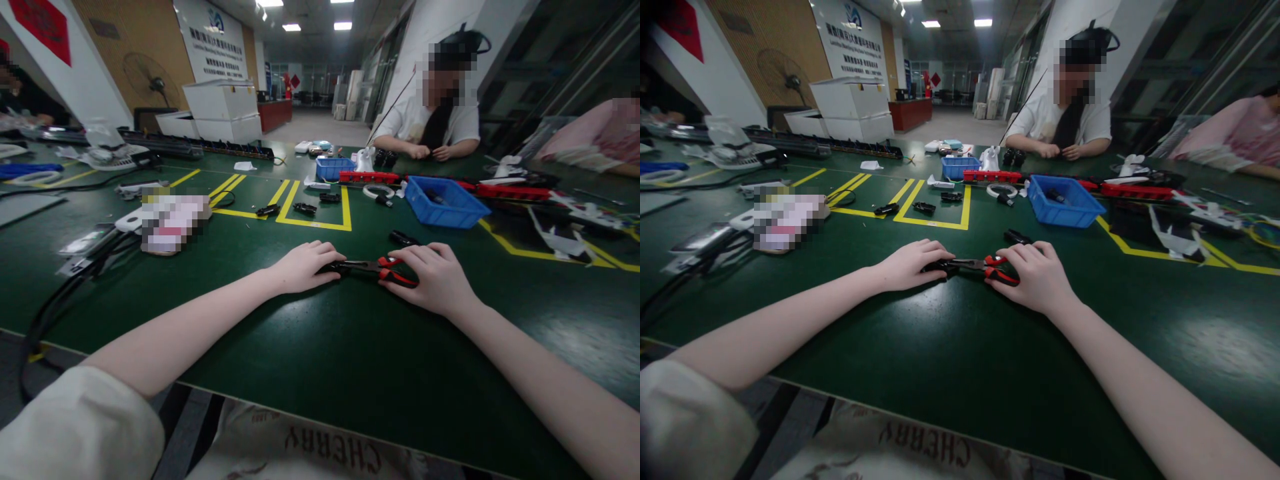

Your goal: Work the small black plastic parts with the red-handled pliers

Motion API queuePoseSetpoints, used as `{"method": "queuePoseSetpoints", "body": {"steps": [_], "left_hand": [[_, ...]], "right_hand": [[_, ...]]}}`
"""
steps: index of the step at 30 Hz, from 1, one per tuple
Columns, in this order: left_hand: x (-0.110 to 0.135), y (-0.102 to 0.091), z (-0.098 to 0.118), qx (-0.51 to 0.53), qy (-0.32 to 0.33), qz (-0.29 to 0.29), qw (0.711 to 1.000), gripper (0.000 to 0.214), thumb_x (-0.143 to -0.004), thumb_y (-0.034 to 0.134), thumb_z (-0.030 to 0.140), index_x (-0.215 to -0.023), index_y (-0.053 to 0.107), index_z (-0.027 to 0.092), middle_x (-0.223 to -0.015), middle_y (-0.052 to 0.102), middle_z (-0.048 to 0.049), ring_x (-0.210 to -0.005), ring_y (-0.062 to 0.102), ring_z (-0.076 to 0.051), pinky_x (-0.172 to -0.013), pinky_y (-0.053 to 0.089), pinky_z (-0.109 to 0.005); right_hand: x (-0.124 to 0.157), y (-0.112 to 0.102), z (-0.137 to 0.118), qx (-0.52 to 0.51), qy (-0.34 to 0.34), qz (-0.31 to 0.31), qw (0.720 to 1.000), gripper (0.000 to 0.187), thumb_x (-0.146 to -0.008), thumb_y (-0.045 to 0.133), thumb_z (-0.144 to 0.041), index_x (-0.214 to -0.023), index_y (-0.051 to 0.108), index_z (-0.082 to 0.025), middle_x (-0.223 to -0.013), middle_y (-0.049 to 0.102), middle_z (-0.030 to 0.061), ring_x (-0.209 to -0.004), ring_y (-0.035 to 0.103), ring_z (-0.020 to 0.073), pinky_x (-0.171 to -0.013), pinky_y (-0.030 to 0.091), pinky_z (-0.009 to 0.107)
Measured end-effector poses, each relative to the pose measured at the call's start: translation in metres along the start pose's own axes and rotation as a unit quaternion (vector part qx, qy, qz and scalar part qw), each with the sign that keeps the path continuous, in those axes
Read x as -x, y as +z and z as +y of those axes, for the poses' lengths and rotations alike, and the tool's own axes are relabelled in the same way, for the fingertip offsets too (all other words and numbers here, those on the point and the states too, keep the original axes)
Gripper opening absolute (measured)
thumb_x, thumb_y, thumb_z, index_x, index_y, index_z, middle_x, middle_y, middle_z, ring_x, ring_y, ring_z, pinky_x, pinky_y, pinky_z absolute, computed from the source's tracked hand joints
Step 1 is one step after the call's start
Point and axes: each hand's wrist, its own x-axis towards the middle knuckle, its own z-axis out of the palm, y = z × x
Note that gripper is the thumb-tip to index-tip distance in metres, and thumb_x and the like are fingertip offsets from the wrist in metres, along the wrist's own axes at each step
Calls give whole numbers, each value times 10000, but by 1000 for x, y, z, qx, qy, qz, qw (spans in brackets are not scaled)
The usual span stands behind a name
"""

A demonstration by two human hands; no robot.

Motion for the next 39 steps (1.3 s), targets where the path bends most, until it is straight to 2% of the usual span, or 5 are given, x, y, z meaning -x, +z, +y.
{"method": "queuePoseSetpoints", "body": {"steps": [8, 31, 39], "left_hand": [[0, 2, -1, 16, -12, 5, 1000, 355, -985, 515, 298, -1321, 531, 184, -1226, 622, -92, -1061, 579, -225, -911, 476, -382], [-2, -1, -3, 32, -2, -7, 999, 361, -983, 521, 288, -1329, 522, 186, -1151, 633, -79, -1013, 569, -221, -875, 470, -370], [-1, 0, -3, 22, -2, -4, 1000, 375, -977, 529, 325, -1326, 518, 187, -1156, 633, -81, -1015, 574, -223, -863, 473, -366]], "right_hand": [[1, 0, 1, 10, -3, 8, 1000, 427, -838, 628, -518, -1120, 626, -197, -1066, 723, 111, -1001, 660, 286, -988, 376, 489], [1, 0, -1, 21, -7, 11, 1000, 376, -858, 611, -504, -1050, 611, -181, -999, 723, 112, -917, 668, 275, -884, 390, 455], [1, 2, 2, 23, -6, 25, 999, 402, -846, 623, -531, -1064, 607, -194, -1009, 728, 100, -952, 678, 277, -988, 367, 489]]}}
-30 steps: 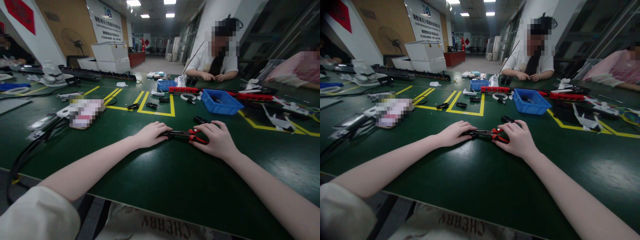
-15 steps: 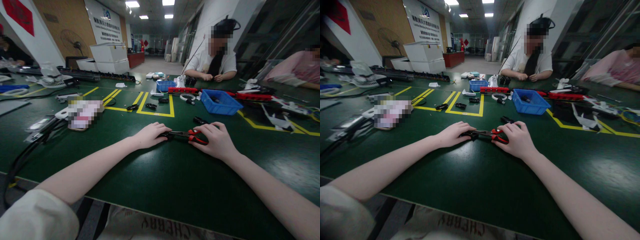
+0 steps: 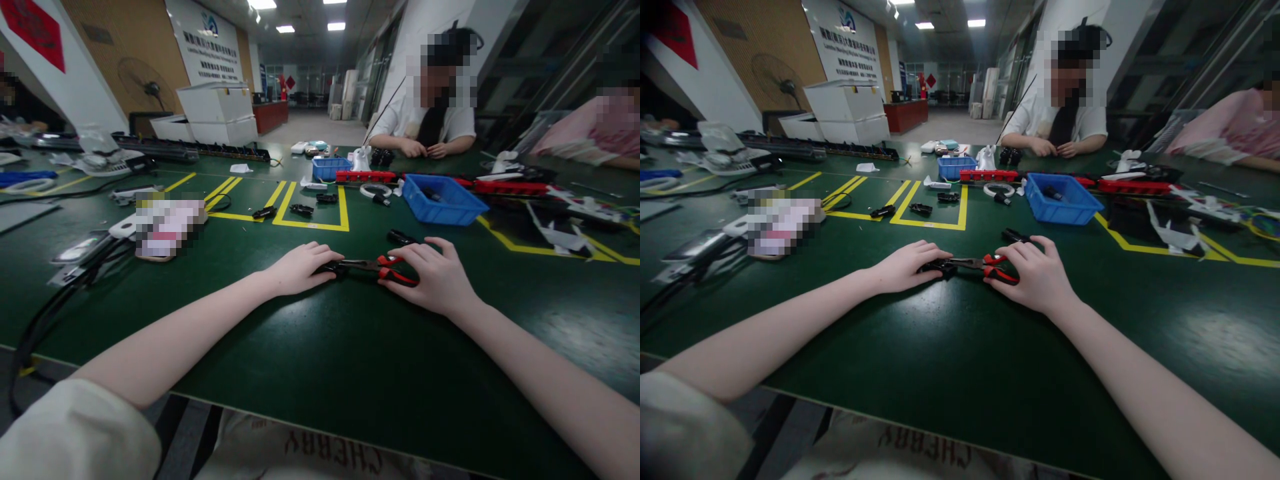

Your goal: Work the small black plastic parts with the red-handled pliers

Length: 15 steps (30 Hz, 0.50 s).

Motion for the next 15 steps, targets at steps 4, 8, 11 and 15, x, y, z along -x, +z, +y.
{"method": "queuePoseSetpoints", "body": {"steps": [4, 8, 11, 15], "left_hand": [[0, 0, 0, 6, 0, 3, 1000, 403, -974, 539, 361, -1332, 515, 179, -1167, 634, -86, -1030, 576, -229, -884, 472, -374], [0, 0, 0, 13, -6, 6, 1000, 396, -972, 540, 359, -1325, 522, 182, -1169, 642, -88, -1036, 585, -231, -884, 474, -373], [-1, -1, 2, 18, -13, 4, 1000, 374, -972, 540, 336, -1316, 534, 190, -1156, 650, -82, -1027, 593, -225, -873, 477, -367], [-2, -3, 3, 20, -10, 0, 1000, 359, -965, 553, 321, -1298, 549, 186, -1150, 652, -79, -1028, 598, -223, -873, 477, -364]], "right_hand": [[1, 1, 1, -8, 2, 3, 1000, 410, -841, 629, -527, -1075, 605, -191, -1008, 728, 97, -959, 676, 275, -1010, 358, 495], [0, 1, 0, -18, 8, 2, 1000, 411, -835, 634, -527, -1081, 607, -198, -1013, 729, 97, -964, 674, 279, -999, 363, 497], [0, 1, 0, -24, 10, -4, 1000, 399, -838, 632, -524, -1068, 612, -199, -1011, 728, 98, -949, 673, 278, -974, 373, 488], [1, 2, 0, -28, 10, -13, 999, 392, -833, 637, -516, -1051, 621, -189, -996, 729, 103, -928, 669, 278, -935, 379, 473]]}}
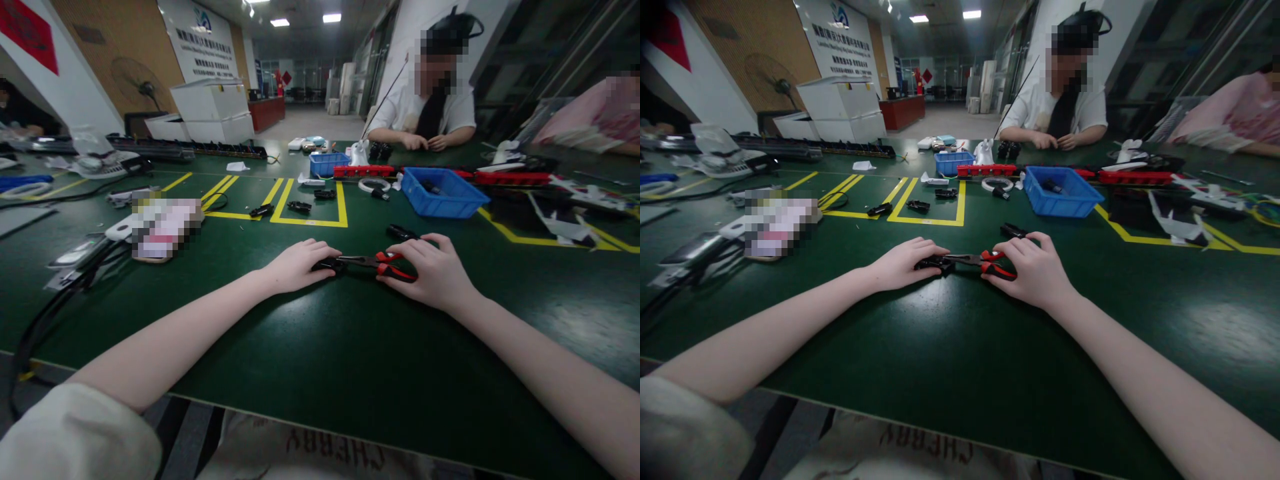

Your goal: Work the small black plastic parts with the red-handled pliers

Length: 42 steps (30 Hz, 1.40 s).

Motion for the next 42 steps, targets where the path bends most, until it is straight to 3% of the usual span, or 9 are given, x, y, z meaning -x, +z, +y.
{"method": "queuePoseSetpoints", "body": {"steps": [14, 20, 31, 42], "left_hand": [[0, 2, -4, 39, -1, 10, 999, 315, -949, 584, 317, -1240, 597, 196, -1128, 669, -64, -1015, 609, -212, -864, 484, -364], [1, 3, -8, 85, -2, 19, 996, 281, -946, 589, 293, -1207, 636, 198, -1174, 680, -69, -1084, 612, -211, -941, 474, -392], [-1, 3, -12, 134, 17, 28, 990, 235, -903, 634, 201, -1134, 674, 181, -1296, 653, -92, -1239, 568, -212, -1091, 405, -456], [1, 1, -10, 149, -2, 14, 989, 224, -901, 618, 152, -1106, 692, 202, -1425, 559, -93, -1329, 507, -239, -1117, 378, -521]], "right_hand": [[1, 1, 0, -36, 34, 24, 999, 411, -838, 643, -533, -1083, 598, -207, -1037, 721, 90, -976, 665, 274, -939, 375, 456], [1, -1, 1, -53, 58, 22, 997, 403, -822, 652, -538, -1087, 607, -239, -1065, 721, 78, -996, 657, 288, -935, 378, 470], [2, 0, 0, -50, 29, -2, 998, 406, -837, 627, -529, -1119, 612, -237, -1065, 718, 85, -1015, 649, 287, -979, 366, 485], [1, 0, 1, -39, 9, -2, 999, 405, -843, 626, -525, -1124, 599, -234, -1067, 712, 88, -1012, 649, 282, -987, 370, 482]]}}
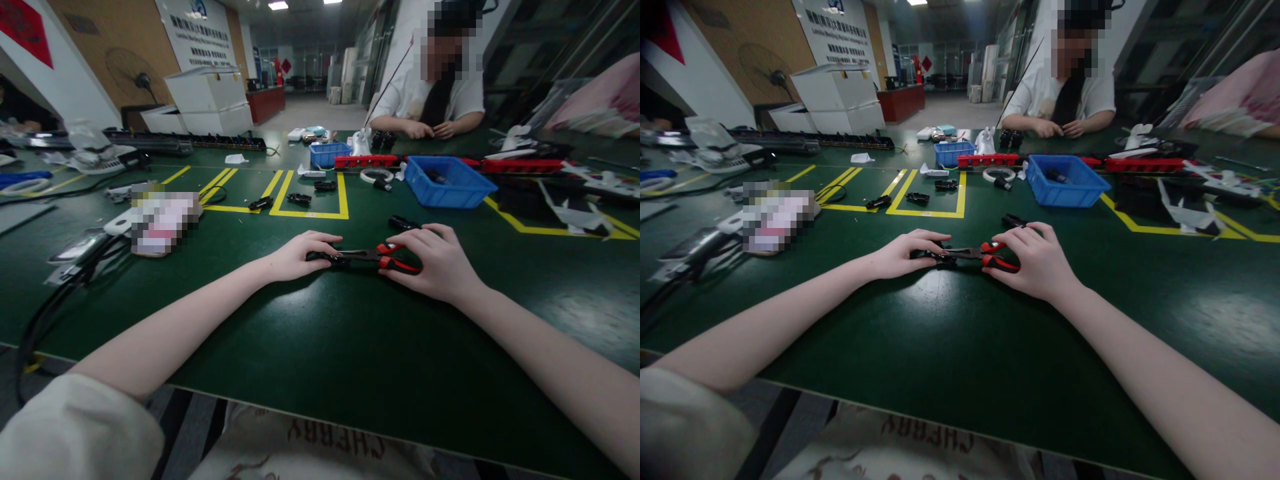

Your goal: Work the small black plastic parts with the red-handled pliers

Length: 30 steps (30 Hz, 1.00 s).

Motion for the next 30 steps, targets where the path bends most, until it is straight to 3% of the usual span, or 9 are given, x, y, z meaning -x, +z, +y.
{"method": "queuePoseSetpoints", "body": {"steps": [9, 17, 22, 30], "left_hand": [[0, 0, -1, 12, -12, 1, 1000, 226, -898, 596, 125, -1087, 694, 201, -1454, 535, -93, -1366, 478, -242, -1139, 347, -552], [0, 0, 3, 30, -23, -8, 999, 242, -873, 678, 263, -1090, 671, 156, -1446, 531, -154, -1327, 521, -260, -1116, 384, -504], [-1, 2, 2, 49, -18, -1, 999, 169, -880, 669, 257, -1019, 677, 162, -1371, 601, -136, -1290, 559, -250, -1106, 395, -495], [0, 0, 3, 55, -24, -4, 998, 179, -872, 680, 259, -1020, 677, 160, -1392, 584, -135, -1283, 559, -240, -1107, 396, -483]], "right_hand": [[-2, -2, -3, -1, 8, -3, 1000, 393, -835, 630, -519, -1108, 624, -236, -1033, 720, 94, -973, 655, 301, -919, 380, 484], [-3, -3, -5, 7, 3, -7, 1000, 368, -847, 615, -525, -1060, 624, -225, -1009, 722, 89, -943, 659, 279, -903, 379, 459], [-3, -3, -7, 5, 2, -5, 1000, 372, -843, 619, -526, -1073, 628, -234, -1009, 723, 84, -935, 656, 277, -906, 375, 459], [0, 0, -2, 6, -1, -1, 1000, 406, -838, 629, -518, -1121, 611, -228, -1059, 716, 94, -997, 649, 289, -965, 368, 475]]}}
